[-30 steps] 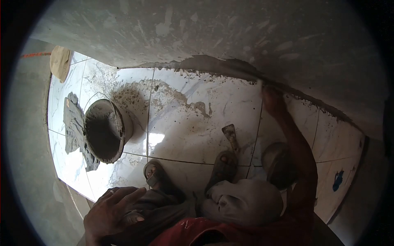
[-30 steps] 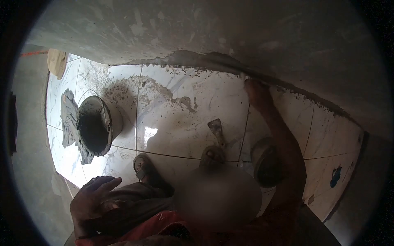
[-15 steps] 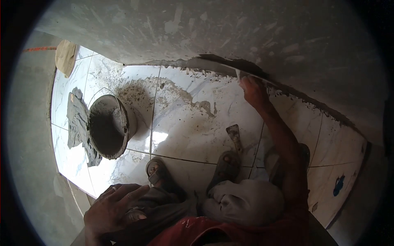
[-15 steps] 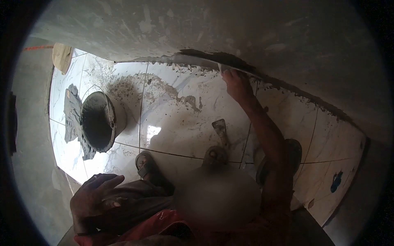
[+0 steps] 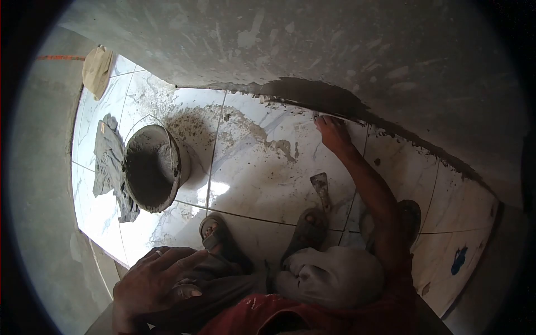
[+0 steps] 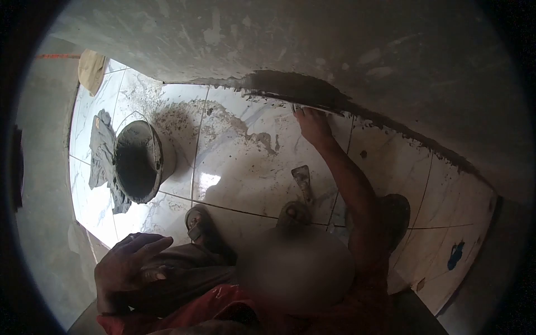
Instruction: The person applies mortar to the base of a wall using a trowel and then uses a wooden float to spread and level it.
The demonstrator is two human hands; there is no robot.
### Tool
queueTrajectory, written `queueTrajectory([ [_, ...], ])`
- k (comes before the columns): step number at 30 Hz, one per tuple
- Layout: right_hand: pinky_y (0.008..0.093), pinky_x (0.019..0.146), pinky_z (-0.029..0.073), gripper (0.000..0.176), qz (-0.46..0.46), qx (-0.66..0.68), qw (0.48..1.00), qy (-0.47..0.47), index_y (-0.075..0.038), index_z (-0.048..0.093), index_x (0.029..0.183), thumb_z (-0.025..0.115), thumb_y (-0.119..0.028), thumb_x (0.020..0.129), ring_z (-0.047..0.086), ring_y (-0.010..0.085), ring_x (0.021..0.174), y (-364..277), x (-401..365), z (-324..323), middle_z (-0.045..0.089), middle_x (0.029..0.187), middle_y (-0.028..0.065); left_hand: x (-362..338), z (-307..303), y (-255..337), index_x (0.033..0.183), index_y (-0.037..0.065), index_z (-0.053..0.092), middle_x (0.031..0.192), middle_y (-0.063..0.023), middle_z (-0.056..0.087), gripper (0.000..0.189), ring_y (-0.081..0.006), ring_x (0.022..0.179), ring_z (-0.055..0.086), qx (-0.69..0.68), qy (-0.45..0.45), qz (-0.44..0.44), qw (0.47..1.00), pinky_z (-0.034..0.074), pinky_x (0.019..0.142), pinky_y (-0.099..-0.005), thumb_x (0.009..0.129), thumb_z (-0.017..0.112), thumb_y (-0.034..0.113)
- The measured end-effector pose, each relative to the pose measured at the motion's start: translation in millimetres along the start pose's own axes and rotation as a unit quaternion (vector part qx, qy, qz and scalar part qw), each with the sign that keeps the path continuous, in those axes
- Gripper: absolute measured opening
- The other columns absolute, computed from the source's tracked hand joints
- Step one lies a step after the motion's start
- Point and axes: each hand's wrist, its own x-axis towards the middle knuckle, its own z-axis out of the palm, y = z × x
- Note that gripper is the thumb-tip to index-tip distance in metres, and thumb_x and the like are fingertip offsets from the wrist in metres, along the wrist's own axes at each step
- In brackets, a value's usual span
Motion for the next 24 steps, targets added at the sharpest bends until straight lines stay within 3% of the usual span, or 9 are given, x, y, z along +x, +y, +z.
queueTrajectory([
  [2, 0.0466, 0.072, 0.046, 0.013, 0.002, 0.004, 1.000, 0.027, -0.006, 0.054, 0.088, 0.056, -0.019, 0.086, 0.057, 0.0346, 0.081, 2, 7, -3, 0.056, 0.085, 0.0148, -2, 0, 1, 0.129, 0.008, 0.046, 0.119, -0.0175, 0.052, 0.065, -0.0353, 0.104, 0.054, -0.010, -0.012, -0.020, 1.000, 0.045, 0.086, -0.0425, 0.076, 0.068, 0.037],
  [5, 0.0478, 0.067, 0.046, 0.013, 0.045, 0.071, 0.996, -0.011, -0.006, 0.053, 0.088, 0.056, -0.018, 0.087, 0.057, 0.0365, 0.077, -6, 22, -45, 0.056, 0.085, 0.0154, -3, 2, -3, 0.130, 0.009, 0.045, 0.114, -0.0129, 0.056, 0.063, -0.0307, 0.098, 0.057, 0.012, 0.018, 0.001, 1.000, 0.047, 0.084, -0.0392, 0.079, 0.063, 0.042],
  [7, 0.0480, 0.064, 0.047, 0.014, 0.003, 0.105, 0.991, 0.078, -0.005, 0.053, 0.087, 0.056, -0.019, 0.086, 0.057, 0.0377, 0.075, -7, 19, -60, 0.056, 0.085, 0.0149, -3, 1, -2, 0.130, 0.010, 0.045, 0.114, -0.0127, 0.056, 0.063, -0.0309, 0.099, 0.057, -0.002, 0.019, 0.006, 1.000, 0.046, 0.084, -0.0391, 0.079, 0.064, 0.041],
  [14, 0.0442, 0.069, 0.049, 0.012, -0.007, 0.024, 0.999, 0.037, -0.006, 0.053, 0.085, 0.057, -0.017, 0.086, 0.059, 0.0325, 0.084, 1, -12, -3, 0.056, 0.086, 0.0121, -4, 2, -3, 0.132, 0.010, 0.043, 0.115, -0.0140, 0.055, 0.064, -0.0332, 0.101, 0.056, -0.011, 0.015, 0.023, 1.000, 0.046, 0.085, -0.0400, 0.080, 0.062, 0.042],
  [16, 0.0448, 0.075, 0.048, 0.009, -0.032, -0.004, 0.999, 0.040, -0.008, 0.056, 0.091, 0.056, -0.014, 0.083, 0.057, 0.0305, 0.095, 3, -12, 11, 0.056, 0.095, 0.0118, -5, 2, -2, 0.133, 0.010, 0.042, 0.116, -0.0147, 0.054, 0.064, -0.0333, 0.102, 0.056, -0.004, -0.001, 0.011, 1.000, 0.046, 0.086, -0.0403, 0.081, 0.061, 0.043],
  [19, 0.0442, 0.080, 0.047, 0.010, 0.005, -0.061, 0.998, 0.007, -0.008, 0.057, 0.092, 0.054, -0.015, 0.085, 0.056, 0.0304, 0.098, 1, 2, 26, 0.056, 0.099, 0.0125, -6, 4, -3, 0.133, 0.011, 0.042, 0.116, -0.0147, 0.054, 0.064, -0.0332, 0.102, 0.056, 0.005, 0.004, -0.002, 1.000, 0.046, 0.086, -0.0404, 0.081, 0.060, 0.044],
  [22, 0.0431, 0.082, 0.047, 0.012, 0.046, -0.023, 0.998, -0.035, -0.008, 0.057, 0.093, 0.054, -0.018, 0.086, 0.056, 0.0309, 0.098, -3, 16, 18, 0.055, 0.101, 0.0125, -4, 0, 2, 0.133, 0.011, 0.043, 0.116, -0.0148, 0.054, 0.063, -0.0329, 0.102, 0.056, 0.010, 0.004, 0.001, 1.000, 0.045, 0.086, -0.0403, 0.081, 0.060, 0.045],
  [24, 0.0452, 0.077, 0.047, 0.011, 0.036, -0.005, 0.999, 0.021, -0.007, 0.055, 0.090, 0.055, -0.017, 0.086, 0.056, 0.0328, 0.092, -8, 14, 2, 0.055, 0.095, 0.0128, -4, -1, 3, 0.133, 0.012, 0.042, 0.116, -0.0147, 0.054, 0.064, -0.0327, 0.103, 0.056, 0.002, 0.001, 0.003, 1.000, 0.045, 0.087, -0.0403, 0.081, 0.059, 0.045],
])
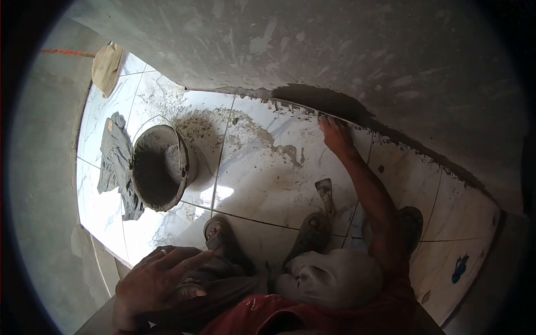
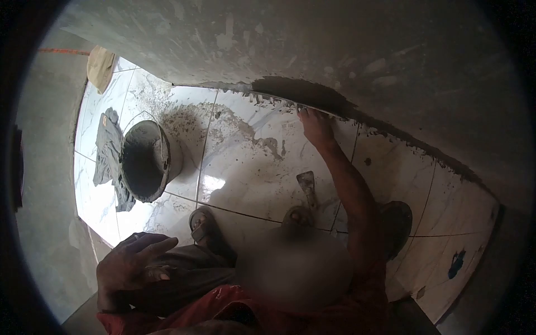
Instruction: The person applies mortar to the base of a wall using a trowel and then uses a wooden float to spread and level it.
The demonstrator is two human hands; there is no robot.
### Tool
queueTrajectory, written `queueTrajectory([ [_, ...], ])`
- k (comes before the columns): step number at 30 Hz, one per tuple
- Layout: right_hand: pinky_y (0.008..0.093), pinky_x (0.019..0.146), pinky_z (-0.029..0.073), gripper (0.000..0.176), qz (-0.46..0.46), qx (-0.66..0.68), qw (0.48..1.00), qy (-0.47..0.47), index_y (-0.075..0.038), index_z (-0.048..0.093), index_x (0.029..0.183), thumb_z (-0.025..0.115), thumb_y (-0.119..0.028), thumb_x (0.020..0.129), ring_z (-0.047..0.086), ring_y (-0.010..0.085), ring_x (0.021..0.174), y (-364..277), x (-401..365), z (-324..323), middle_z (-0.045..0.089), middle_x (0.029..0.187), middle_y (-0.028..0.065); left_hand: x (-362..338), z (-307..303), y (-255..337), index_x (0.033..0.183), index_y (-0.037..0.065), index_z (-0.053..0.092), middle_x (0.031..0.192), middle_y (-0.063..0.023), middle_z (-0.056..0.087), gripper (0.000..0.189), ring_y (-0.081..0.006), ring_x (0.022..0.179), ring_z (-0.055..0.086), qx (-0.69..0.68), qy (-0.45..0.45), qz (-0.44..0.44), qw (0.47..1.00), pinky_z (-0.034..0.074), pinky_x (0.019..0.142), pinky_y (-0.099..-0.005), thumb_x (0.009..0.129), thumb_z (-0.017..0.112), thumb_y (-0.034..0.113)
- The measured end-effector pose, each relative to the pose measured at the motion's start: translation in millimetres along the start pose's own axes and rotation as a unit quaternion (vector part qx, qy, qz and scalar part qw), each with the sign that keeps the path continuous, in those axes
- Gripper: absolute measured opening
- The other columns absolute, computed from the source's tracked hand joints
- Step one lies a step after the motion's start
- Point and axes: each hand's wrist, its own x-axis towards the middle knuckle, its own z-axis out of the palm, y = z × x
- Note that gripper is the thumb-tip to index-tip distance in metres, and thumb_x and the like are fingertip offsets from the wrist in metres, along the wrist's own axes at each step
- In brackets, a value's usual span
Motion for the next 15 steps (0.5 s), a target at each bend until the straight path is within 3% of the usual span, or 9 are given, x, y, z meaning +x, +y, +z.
queueTrajectory([
  [1, 0.0473, 0.071, 0.047, 0.011, -0.011, 0.019, 0.998, 0.053, -0.007, 0.053, 0.087, 0.057, -0.017, 0.085, 0.057, 0.0347, 0.085, -1, 1, -11, 0.056, 0.089, 0.0132, 0, 0, 0, 0.133, 0.012, 0.042, 0.116, -0.0146, 0.054, 0.064, -0.0325, 0.103, 0.056, -0.010, -0.002, 0.002, 1.000, 0.045, 0.087, -0.0403, 0.081, 0.059, 0.046],
  [5, 0.0469, 0.069, 0.046, 0.011, -0.038, 0.030, 0.996, 0.080, -0.006, 0.053, 0.088, 0.058, -0.015, 0.085, 0.056, 0.0362, 0.084, 4, 2, -58, 0.055, 0.088, 0.0136, 1, 4, -6, 0.134, 0.014, 0.041, 0.116, -0.0137, 0.054, 0.064, -0.0324, 0.103, 0.055, 0.003, -0.001, 0.001, 1.000, 0.045, 0.088, -0.0402, 0.082, 0.058, 0.047],
  [8, 0.0449, 0.063, 0.044, 0.008, -0.034, 0.107, 0.987, 0.111, -0.006, 0.052, 0.085, 0.059, -0.009, 0.084, 0.056, 0.0356, 0.075, 5, 3, -85, 0.054, 0.080, 0.0132, 4, 0, -5, 0.128, 0.010, 0.047, 0.118, -0.0150, 0.055, 0.063, -0.0340, 0.104, 0.055, -0.014, 0.002, 0.002, 1.000, 0.045, 0.088, -0.0418, 0.077, 0.066, 0.043],
  [10, 0.0449, 0.063, 0.043, 0.008, -0.018, 0.103, 0.987, 0.122, -0.005, 0.052, 0.084, 0.059, -0.008, 0.083, 0.056, 0.0353, 0.074, -1, -1, -96, 0.054, 0.078, 0.0137, 4, -1, -6, 0.136, 0.014, 0.039, 0.117, -0.0134, 0.053, 0.064, -0.0323, 0.103, 0.055, 0.015, -0.006, 0.023, 1.000, 0.045, 0.088, -0.0401, 0.083, 0.057, 0.045],
  [12, 0.0449, 0.063, 0.043, 0.008, -0.005, 0.100, 0.986, 0.131, -0.005, 0.051, 0.084, 0.059, -0.007, 0.083, 0.055, 0.0351, 0.073, -8, -6, -99, 0.053, 0.076, 0.0142, 4, -1, -7, 0.136, 0.013, 0.038, 0.117, -0.0134, 0.054, 0.064, -0.0323, 0.102, 0.055, 0.012, -0.004, 0.029, 0.999, 0.045, 0.088, -0.0401, 0.083, 0.057, 0.044],
  [15, 0.0437, 0.066, 0.045, 0.009, -0.064, 0.093, 0.989, 0.099, -0.004, 0.051, 0.081, 0.059, -0.008, 0.083, 0.056, 0.0352, 0.075, -22, -2, -77, 0.054, 0.077, 0.0149, 4, -1, -9, 0.136, 0.012, 0.038, 0.116, -0.0131, 0.054, 0.063, -0.0321, 0.101, 0.056, 0.003, -0.002, 0.036, 0.999, 0.045, 0.088, -0.0402, 0.084, 0.057, 0.042],
])
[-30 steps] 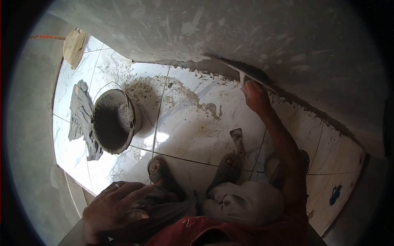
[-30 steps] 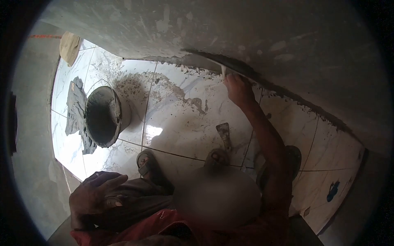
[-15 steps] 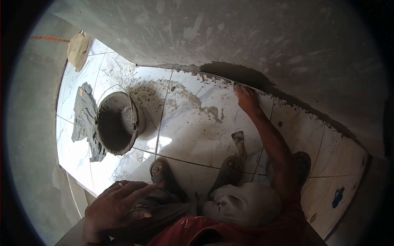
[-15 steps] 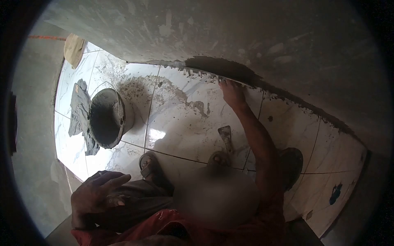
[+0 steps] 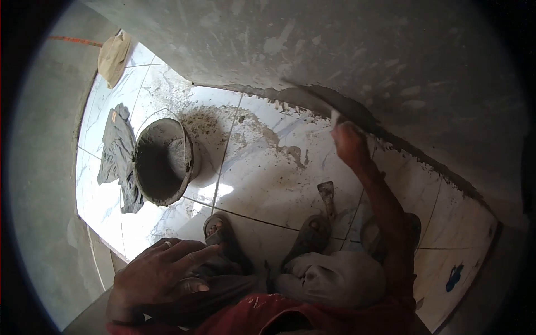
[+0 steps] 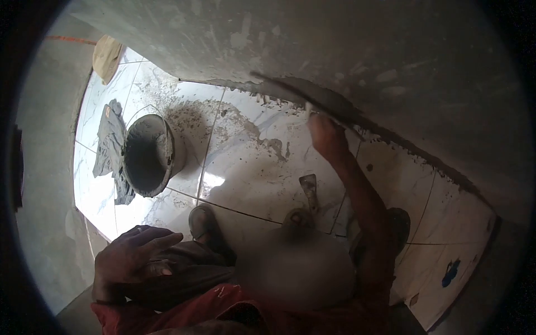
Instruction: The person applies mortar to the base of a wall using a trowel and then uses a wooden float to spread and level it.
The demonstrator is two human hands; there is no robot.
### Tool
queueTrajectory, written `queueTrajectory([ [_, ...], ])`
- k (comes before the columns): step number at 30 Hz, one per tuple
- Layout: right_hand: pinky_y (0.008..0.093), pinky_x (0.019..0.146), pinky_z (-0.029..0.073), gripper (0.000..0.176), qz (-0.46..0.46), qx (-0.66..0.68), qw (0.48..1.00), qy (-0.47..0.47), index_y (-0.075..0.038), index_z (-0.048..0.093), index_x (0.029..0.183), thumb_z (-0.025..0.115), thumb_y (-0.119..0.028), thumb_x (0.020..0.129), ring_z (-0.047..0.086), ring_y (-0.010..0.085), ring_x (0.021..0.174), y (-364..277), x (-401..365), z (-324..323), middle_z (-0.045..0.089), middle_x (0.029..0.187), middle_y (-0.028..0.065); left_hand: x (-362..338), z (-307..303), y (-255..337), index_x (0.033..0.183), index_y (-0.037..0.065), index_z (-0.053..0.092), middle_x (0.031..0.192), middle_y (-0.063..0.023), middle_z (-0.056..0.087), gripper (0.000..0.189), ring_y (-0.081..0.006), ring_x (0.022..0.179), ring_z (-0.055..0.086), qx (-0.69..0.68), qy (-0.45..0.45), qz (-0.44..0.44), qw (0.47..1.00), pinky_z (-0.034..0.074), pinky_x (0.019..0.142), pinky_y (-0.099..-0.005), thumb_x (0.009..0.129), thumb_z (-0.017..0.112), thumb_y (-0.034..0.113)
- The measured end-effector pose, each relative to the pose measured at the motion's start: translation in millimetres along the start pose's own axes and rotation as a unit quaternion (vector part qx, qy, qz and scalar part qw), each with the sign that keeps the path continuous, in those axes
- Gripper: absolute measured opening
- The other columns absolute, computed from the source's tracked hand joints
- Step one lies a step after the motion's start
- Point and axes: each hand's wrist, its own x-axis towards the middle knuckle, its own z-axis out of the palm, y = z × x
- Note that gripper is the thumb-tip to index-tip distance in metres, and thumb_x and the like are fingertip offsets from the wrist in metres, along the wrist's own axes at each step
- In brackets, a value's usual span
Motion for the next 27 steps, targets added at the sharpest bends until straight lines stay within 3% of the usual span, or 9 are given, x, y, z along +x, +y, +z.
queueTrajectory([
  [2, 0.0464, 0.073, 0.047, 0.009, -0.074, -0.067, 0.995, -0.026, -0.006, 0.053, 0.084, 0.054, -0.014, 0.086, 0.060, 0.0323, 0.084, 0, 1, 37, 0.056, 0.090, 0.0161, -2, 1, 1, 0.135, 0.012, 0.038, 0.115, -0.0129, 0.054, 0.062, -0.0320, 0.100, 0.056, -0.008, 0.004, 0.000, 1.000, 0.045, 0.087, -0.0402, 0.084, 0.058, 0.041],
  [5, 0.0490, 0.080, 0.046, 0.016, -0.058, -0.048, 0.994, -0.075, -0.005, 0.055, 0.085, 0.050, -0.020, 0.089, 0.059, 0.0341, 0.090, -9, 15, 90, 0.057, 0.094, 0.0183, -4, 4, 5, 0.129, 0.010, 0.047, 0.117, -0.0161, 0.055, 0.064, -0.0345, 0.105, 0.055, -0.026, 0.009, -0.016, 0.999, 0.045, 0.088, -0.0414, 0.079, 0.063, 0.045],
  [9, 0.0465, 0.073, 0.047, 0.012, -0.067, -0.087, 0.992, -0.066, -0.006, 0.054, 0.087, 0.054, -0.017, 0.086, 0.060, 0.0346, 0.081, -21, 41, 130, 0.058, 0.086, 0.0147, -7, 3, 9, 0.134, 0.009, 0.039, 0.115, -0.0127, 0.055, 0.061, -0.0313, 0.100, 0.057, 0.008, 0.018, 0.001, 1.000, 0.045, 0.087, -0.0401, 0.084, 0.059, 0.039],
  [11, 0.0484, 0.071, 0.047, 0.014, 0.100, -0.032, 0.962, -0.251, -0.006, 0.053, 0.094, 0.054, -0.017, 0.087, 0.060, 0.0360, 0.083, -23, 55, 126, 0.058, 0.090, 0.0160, -8, 3, 10, 0.134, 0.009, 0.039, 0.115, -0.0126, 0.055, 0.061, -0.0311, 0.100, 0.057, 0.013, 0.017, -0.006, 1.000, 0.045, 0.086, -0.0400, 0.084, 0.059, 0.038],
  [15, 0.0457, 0.071, 0.049, 0.016, 0.027, -0.015, 0.989, -0.144, -0.006, 0.054, 0.095, 0.051, -0.020, 0.088, 0.061, 0.0332, 0.084, -12, 52, 92, 0.060, 0.093, 0.0141, -10, 4, 6, 0.132, 0.012, 0.042, 0.114, -0.0116, 0.055, 0.059, -0.0305, 0.099, 0.057, -0.006, 0.026, 0.002, 1.000, 0.046, 0.086, -0.0405, 0.082, 0.061, 0.039],
  [19, 0.0433, 0.076, 0.049, 0.014, 0.017, -0.011, 0.990, -0.139, -0.006, 0.054, 0.094, 0.054, -0.016, 0.086, 0.060, 0.0330, 0.089, -8, 22, 50, 0.059, 0.096, 0.0144, -11, 2, -1, 0.128, 0.008, 0.047, 0.114, -0.0150, 0.056, 0.062, -0.0328, 0.099, 0.057, 0.000, 0.018, 0.010, 1.000, 0.047, 0.084, -0.0397, 0.079, 0.064, 0.042],
  [21, 0.0436, 0.085, 0.046, 0.015, -0.074, -0.055, 0.987, -0.132, -0.006, 0.055, 0.096, 0.054, -0.015, 0.085, 0.057, 0.0332, 0.099, 19, -10, 54, 0.058, 0.101, 0.0154, -13, 1, -3, 0.128, 0.008, 0.047, 0.114, -0.0152, 0.056, 0.062, -0.0329, 0.100, 0.057, -0.001, 0.019, 0.013, 1.000, 0.047, 0.084, -0.0399, 0.079, 0.064, 0.042],
  [24, 0.0476, 0.076, 0.047, 0.009, -0.071, -0.092, 0.989, -0.090, -0.006, 0.054, 0.090, 0.056, -0.012, 0.084, 0.058, 0.0373, 0.088, 59, -44, 61, 0.058, 0.091, 0.0159, -18, 7, -9, 0.128, 0.007, 0.046, 0.114, -0.0155, 0.055, 0.062, -0.0332, 0.100, 0.057, -0.015, 0.020, 0.018, 1.000, 0.047, 0.085, -0.0404, 0.079, 0.064, 0.042],
  [27, 0.0473, 0.078, 0.047, 0.009, -0.067, -0.123, 0.987, -0.083, -0.008, 0.054, 0.091, 0.056, -0.013, 0.084, 0.058, 0.0363, 0.091, 65, -44, 68, 0.058, 0.093, 0.0152, -19, 7, -10, 0.128, 0.007, 0.046, 0.115, -0.0159, 0.055, 0.062, -0.0334, 0.102, 0.056, -0.020, 0.019, 0.021, 0.999, 0.047, 0.085, -0.0409, 0.080, 0.064, 0.042],
])
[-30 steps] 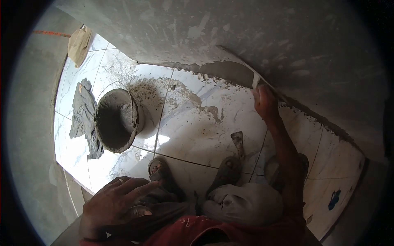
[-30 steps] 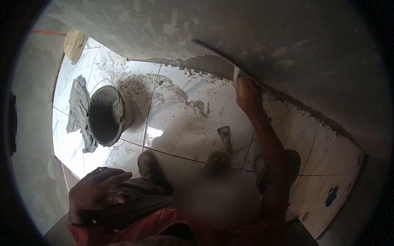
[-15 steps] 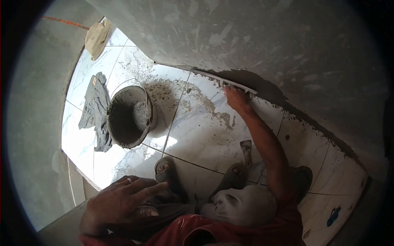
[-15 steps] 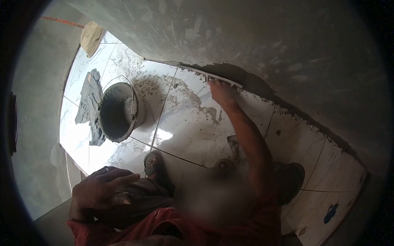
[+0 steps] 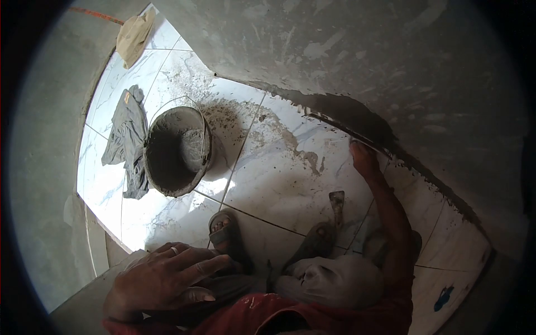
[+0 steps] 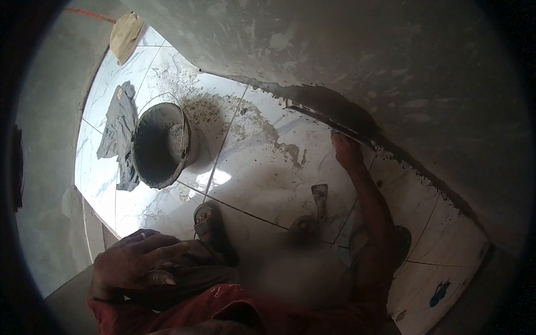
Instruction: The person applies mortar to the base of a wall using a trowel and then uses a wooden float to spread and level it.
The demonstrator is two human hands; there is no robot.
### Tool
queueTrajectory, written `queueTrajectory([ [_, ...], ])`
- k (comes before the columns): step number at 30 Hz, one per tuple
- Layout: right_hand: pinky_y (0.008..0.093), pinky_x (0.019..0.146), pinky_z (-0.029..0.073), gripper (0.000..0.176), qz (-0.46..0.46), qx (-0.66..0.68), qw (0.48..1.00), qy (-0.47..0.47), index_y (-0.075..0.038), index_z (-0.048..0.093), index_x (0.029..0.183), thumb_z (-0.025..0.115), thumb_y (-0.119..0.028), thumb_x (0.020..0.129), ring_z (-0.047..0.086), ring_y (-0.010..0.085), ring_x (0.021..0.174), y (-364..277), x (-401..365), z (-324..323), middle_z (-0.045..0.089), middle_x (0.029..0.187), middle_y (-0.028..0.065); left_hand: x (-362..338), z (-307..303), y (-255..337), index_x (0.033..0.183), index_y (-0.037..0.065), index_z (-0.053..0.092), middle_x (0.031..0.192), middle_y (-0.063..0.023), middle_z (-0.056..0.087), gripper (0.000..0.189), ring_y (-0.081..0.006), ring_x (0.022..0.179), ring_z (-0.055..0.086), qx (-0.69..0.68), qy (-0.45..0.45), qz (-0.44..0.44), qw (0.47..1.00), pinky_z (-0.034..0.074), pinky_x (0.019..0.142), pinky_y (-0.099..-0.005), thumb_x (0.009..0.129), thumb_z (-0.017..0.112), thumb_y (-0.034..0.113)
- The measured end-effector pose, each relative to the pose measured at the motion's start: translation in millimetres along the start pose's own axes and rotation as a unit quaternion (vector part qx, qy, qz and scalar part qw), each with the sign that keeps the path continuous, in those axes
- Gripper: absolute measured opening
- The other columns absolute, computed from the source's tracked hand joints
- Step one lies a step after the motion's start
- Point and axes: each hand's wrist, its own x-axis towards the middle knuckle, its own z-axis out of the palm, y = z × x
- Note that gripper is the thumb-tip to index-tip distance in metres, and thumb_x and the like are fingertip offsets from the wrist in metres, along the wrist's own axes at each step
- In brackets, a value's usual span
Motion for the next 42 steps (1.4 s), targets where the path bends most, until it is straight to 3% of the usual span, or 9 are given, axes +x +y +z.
queueTrajectory([
  [4, 0.0467, 0.092, 0.041, 0.020, 0.006, 0.008, 0.999, -0.036, -0.007, 0.057, 0.104, 0.052, -0.016, 0.086, 0.053, 0.0323, 0.107, -16, 31, 34, 0.057, 0.109, 0.0148, -2, -2, 4, 0.132, 0.012, 0.043, 0.123, -0.0119, 0.052, 0.059, -0.0329, 0.106, 0.054, -0.015, -0.008, -0.031, 0.999, 0.042, 0.092, -0.0432, 0.084, 0.056, 0.045],
  [7, 0.0437, 0.086, 0.045, 0.016, 0.052, 0.043, 0.996, -0.064, -0.008, 0.057, 0.099, 0.051, -0.018, 0.087, 0.055, 0.0308, 0.103, -47, 68, 32, 0.057, 0.107, 0.0136, -1, -2, 8, 0.132, 0.012, 0.042, 0.122, -0.0123, 0.053, 0.060, -0.0326, 0.107, 0.054, -0.005, -0.017, -0.028, 0.999, 0.042, 0.093, -0.0422, 0.084, 0.056, 0.045],
  [10, 0.0439, 0.066, 0.050, 0.013, 0.035, 0.010, 0.999, 0.008, -0.009, 0.052, 0.088, 0.051, -0.022, 0.090, 0.060, 0.0324, 0.081, -60, 82, 34, 0.057, 0.086, 0.0126, -2, 0, 9, 0.133, 0.012, 0.042, 0.119, -0.0127, 0.054, 0.060, -0.0324, 0.106, 0.054, 0.002, -0.008, -0.020, 1.000, 0.042, 0.093, -0.0411, 0.084, 0.056, 0.044],
  [20, 0.0448, 0.061, 0.047, 0.007, 0.064, 0.128, 0.986, 0.080, -0.008, 0.053, 0.085, 0.056, -0.014, 0.086, 0.058, 0.0342, 0.071, -65, 97, -43, 0.055, 0.079, 0.0129, 3, -3, 7, 0.131, 0.005, 0.043, 0.115, -0.0153, 0.054, 0.064, -0.0338, 0.100, 0.056, 0.014, -0.004, 0.009, 1.000, 0.046, 0.086, -0.0403, 0.080, 0.063, 0.039],
  [24, 0.0451, 0.063, 0.047, 0.008, 0.080, 0.170, 0.977, 0.105, -0.006, 0.053, 0.087, 0.057, -0.013, 0.085, 0.058, 0.0361, 0.078, -71, 93, -52, 0.057, 0.082, 0.0141, 0, 0, 4, 0.132, 0.009, 0.042, 0.116, -0.0149, 0.054, 0.062, -0.0333, 0.102, 0.056, 0.014, -0.001, 0.005, 1.000, 0.045, 0.088, -0.0408, 0.082, 0.060, 0.041],
  [26, 0.0455, 0.065, 0.047, 0.010, 0.013, 0.173, 0.983, 0.054, -0.006, 0.053, 0.089, 0.056, -0.015, 0.086, 0.059, 0.0361, 0.080, -74, 92, -39, 0.057, 0.085, 0.0138, 0, 0, 5, 0.133, 0.012, 0.041, 0.117, -0.0140, 0.055, 0.061, -0.0328, 0.103, 0.056, 0.012, 0.000, -0.004, 1.000, 0.044, 0.090, -0.0413, 0.084, 0.057, 0.044],
  [33, 0.0454, 0.071, 0.047, 0.012, 0.070, 0.101, 0.987, -0.106, -0.008, 0.054, 0.091, 0.048, -0.019, 0.090, 0.059, 0.0334, 0.085, -80, 102, 11, 0.059, 0.088, 0.0134, -2, 1, 9, 0.134, 0.012, 0.040, 0.119, -0.0153, 0.054, 0.061, -0.0344, 0.105, 0.055, 0.012, -0.006, -0.004, 1.000, 0.042, 0.092, -0.0421, 0.086, 0.055, 0.044],
  [37, 0.0450, 0.072, 0.048, 0.017, 0.037, 0.046, 0.991, -0.123, -0.008, 0.055, 0.093, 0.046, -0.022, 0.092, 0.060, 0.0336, 0.081, -83, 122, 18, 0.060, 0.091, 0.0138, -1, 1, 12, 0.135, 0.011, 0.039, 0.120, -0.0161, 0.053, 0.061, -0.0350, 0.107, 0.054, 0.002, -0.009, -0.008, 1.000, 0.041, 0.094, -0.0424, 0.087, 0.052, 0.046],
  [42, 0.0435, 0.066, 0.050, 0.014, 0.038, 0.080, 0.996, -0.031, -0.006, 0.055, 0.092, 0.052, -0.020, 0.088, 0.061, 0.0335, 0.072, -103, 153, 16, 0.060, 0.086, 0.0137, 4, 0, 14, 0.135, 0.011, 0.039, 0.120, -0.0161, 0.053, 0.061, -0.0347, 0.107, 0.054, 0.011, -0.013, 0.000, 1.000, 0.041, 0.094, -0.0428, 0.087, 0.051, 0.046],
])
